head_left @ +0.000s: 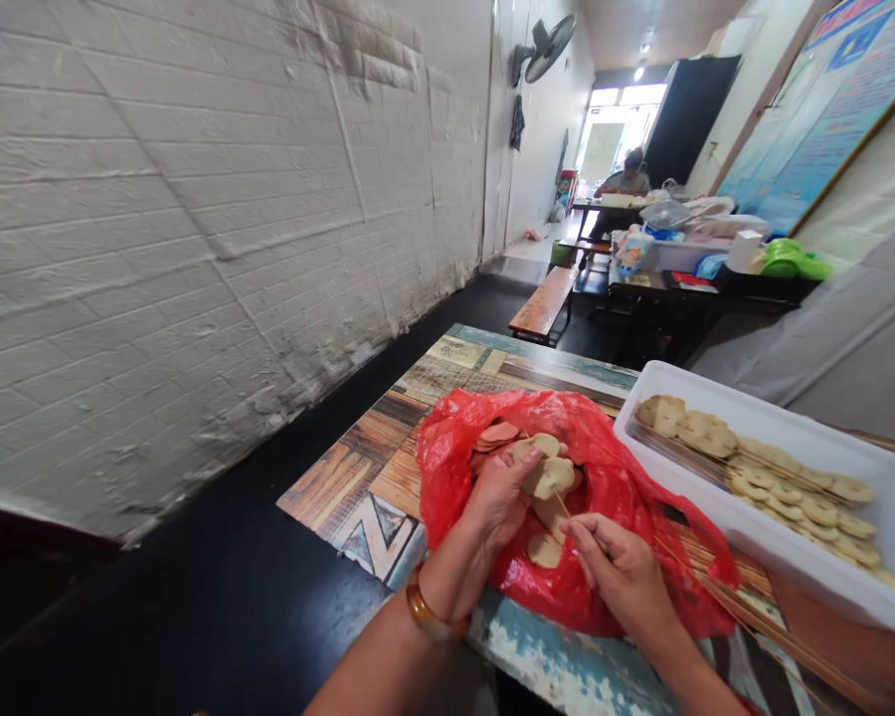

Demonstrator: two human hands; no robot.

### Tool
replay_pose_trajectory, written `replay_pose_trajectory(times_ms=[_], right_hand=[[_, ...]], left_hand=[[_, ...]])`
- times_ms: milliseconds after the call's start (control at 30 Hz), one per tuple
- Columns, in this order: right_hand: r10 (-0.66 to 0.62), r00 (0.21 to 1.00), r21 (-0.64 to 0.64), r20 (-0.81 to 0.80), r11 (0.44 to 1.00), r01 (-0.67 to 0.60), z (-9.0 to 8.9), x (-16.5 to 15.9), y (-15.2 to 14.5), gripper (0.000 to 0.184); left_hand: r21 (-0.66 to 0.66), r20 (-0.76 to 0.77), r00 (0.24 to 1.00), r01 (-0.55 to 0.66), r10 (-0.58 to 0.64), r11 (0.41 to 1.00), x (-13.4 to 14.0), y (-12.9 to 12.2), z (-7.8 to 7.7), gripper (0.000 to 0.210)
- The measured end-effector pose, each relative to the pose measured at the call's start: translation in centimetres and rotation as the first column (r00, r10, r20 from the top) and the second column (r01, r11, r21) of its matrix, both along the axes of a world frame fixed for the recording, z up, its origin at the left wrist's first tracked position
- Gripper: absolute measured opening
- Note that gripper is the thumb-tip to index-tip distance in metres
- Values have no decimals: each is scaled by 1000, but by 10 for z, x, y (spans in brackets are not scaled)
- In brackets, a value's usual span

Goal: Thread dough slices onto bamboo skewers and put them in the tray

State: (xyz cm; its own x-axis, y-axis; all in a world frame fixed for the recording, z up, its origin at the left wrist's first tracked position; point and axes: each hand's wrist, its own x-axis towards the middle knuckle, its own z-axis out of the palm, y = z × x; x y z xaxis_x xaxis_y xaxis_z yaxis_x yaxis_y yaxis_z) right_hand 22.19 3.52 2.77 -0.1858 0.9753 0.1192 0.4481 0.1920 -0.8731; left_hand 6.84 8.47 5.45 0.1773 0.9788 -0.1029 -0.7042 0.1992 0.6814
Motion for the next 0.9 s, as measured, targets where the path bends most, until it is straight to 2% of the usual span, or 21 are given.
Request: replay_pose_trajectory(times_ms=[133,400,667,900], right_hand=[[-37,996,62,87,998,32,-4,0,0,35],[-60,993,141,103,989,45,-4,-4,-2,35],[-91,990,135,104,988,77,0,-5,-4,34],[-95,992,126,78,988,85,1,-6,-3,34]], left_hand=[[-18,-36,998,-58,58,998,4,0,-2,41],[-2,-50,994,-95,95,995,10,-2,-2,40],[15,-67,997,-20,21,1000,15,-4,-4,43],[7,-54,999,-5,5,1000,19,-8,-5,45]])
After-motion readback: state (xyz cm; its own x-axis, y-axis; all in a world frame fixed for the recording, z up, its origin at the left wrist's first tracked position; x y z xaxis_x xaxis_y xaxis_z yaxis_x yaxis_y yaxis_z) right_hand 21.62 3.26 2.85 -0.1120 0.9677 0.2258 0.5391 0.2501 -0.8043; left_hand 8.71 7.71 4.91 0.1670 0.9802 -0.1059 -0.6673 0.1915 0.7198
